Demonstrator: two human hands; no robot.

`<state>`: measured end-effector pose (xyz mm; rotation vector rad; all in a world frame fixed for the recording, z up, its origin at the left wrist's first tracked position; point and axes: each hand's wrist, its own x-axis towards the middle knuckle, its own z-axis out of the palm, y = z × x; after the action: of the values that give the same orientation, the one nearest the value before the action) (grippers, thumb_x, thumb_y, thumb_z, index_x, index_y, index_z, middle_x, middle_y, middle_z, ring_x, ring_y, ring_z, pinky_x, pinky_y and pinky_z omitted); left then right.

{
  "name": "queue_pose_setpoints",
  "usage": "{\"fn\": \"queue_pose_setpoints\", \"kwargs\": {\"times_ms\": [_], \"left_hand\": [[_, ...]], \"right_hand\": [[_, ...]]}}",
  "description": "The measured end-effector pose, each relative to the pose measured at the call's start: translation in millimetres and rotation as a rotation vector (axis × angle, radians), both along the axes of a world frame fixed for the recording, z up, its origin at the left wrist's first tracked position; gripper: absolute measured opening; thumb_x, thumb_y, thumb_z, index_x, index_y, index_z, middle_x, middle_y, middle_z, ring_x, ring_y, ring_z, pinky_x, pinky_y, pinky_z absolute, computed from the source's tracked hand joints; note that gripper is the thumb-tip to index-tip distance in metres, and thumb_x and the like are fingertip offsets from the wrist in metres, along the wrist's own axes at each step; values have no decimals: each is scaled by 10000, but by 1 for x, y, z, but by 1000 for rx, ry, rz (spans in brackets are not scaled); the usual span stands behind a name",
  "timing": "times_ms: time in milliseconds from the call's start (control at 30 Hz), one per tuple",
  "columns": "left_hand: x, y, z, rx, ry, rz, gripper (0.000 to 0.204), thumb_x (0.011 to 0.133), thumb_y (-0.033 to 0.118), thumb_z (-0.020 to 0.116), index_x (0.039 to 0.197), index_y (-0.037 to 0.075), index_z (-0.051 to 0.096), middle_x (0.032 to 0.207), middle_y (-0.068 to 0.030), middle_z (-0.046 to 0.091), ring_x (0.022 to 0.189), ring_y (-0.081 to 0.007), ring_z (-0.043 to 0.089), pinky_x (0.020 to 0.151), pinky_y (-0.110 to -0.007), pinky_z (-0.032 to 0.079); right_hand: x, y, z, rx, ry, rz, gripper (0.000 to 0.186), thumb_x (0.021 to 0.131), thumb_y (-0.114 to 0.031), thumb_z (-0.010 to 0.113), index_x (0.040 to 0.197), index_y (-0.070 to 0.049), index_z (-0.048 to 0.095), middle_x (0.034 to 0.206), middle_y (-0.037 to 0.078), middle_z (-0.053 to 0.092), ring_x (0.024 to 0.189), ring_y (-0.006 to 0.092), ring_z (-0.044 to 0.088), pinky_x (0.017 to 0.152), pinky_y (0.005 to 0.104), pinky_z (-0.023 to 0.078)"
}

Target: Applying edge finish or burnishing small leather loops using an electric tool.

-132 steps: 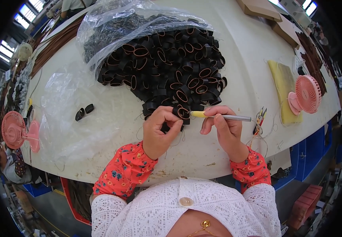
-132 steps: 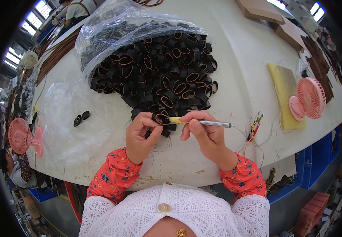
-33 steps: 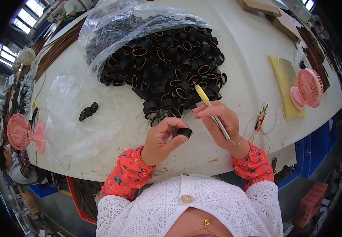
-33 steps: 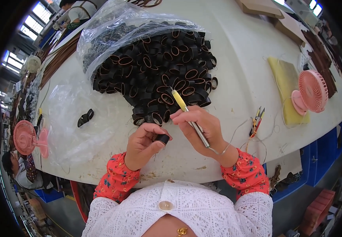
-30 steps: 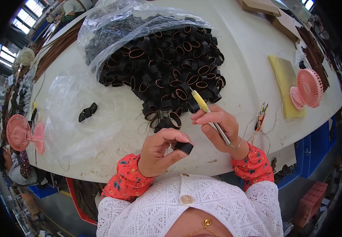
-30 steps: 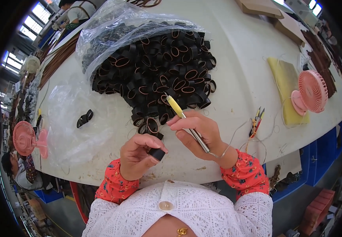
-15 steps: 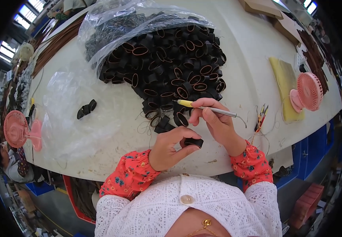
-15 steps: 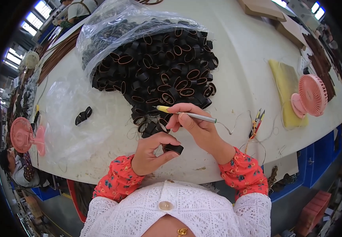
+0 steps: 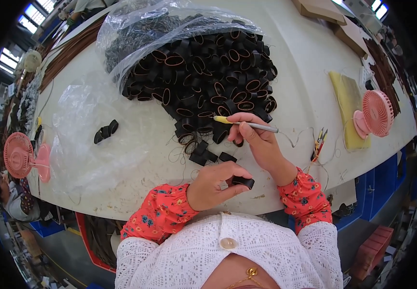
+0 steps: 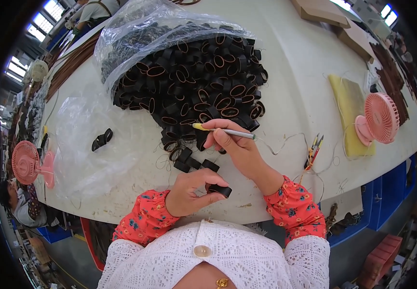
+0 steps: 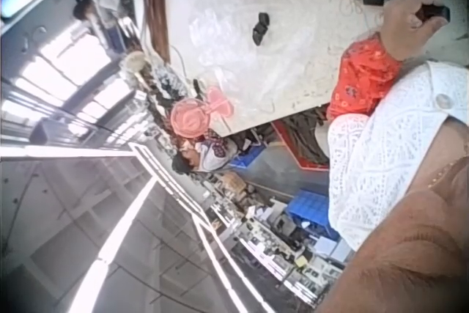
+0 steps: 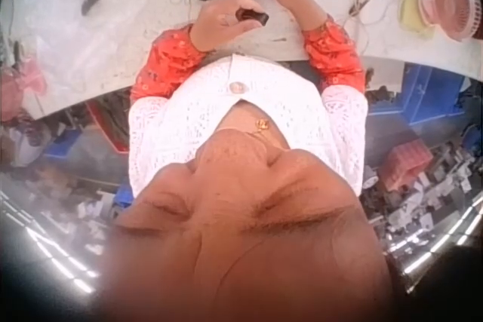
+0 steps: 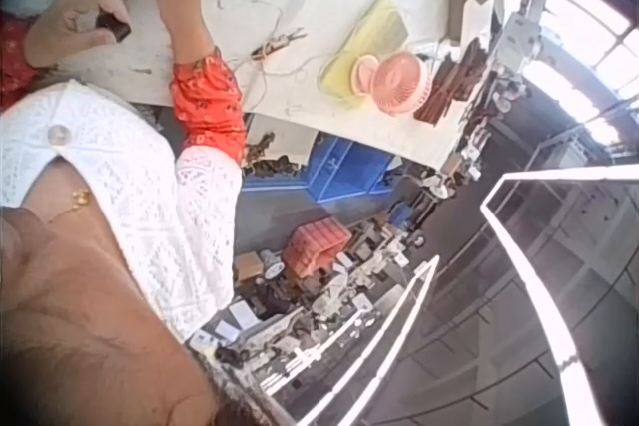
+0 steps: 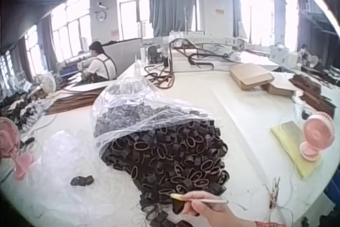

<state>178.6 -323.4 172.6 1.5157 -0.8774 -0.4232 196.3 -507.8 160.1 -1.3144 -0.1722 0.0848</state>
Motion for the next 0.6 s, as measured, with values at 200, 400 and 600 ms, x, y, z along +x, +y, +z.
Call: {"fn": "queue_pose_setpoints", "kwargs": {"times_ms": [200,400,600], "left_hand": [[9,3,-15,-36,155,283,277,777,-14,688,1029,17,577,902,-47,616,710,-92,564,631,-229,460],[15,3,-16,-196,268,463,315,788,-78,648,1063,-1,513,944,-45,602,819,-99,589,712,-213,468],[15,0,-16,-230,206,409,377,773,-55,668,1108,15,511,1071,-71,546,847,-104,566,709,-223,476]], "right_hand": [[-11,-4,8,-84,-150,-55,277,962,-222,500,1155,-30,548,916,71,610,878,120,550,790,255,437],[-17,0,21,-494,-530,-37,385,765,-42,719,1117,-59,564,924,82,610,860,217,599,776,283,468],[-17,0,18,-552,-550,-115,374,744,19,698,1087,-71,578,921,91,616,814,223,612,702,284,492]]}}
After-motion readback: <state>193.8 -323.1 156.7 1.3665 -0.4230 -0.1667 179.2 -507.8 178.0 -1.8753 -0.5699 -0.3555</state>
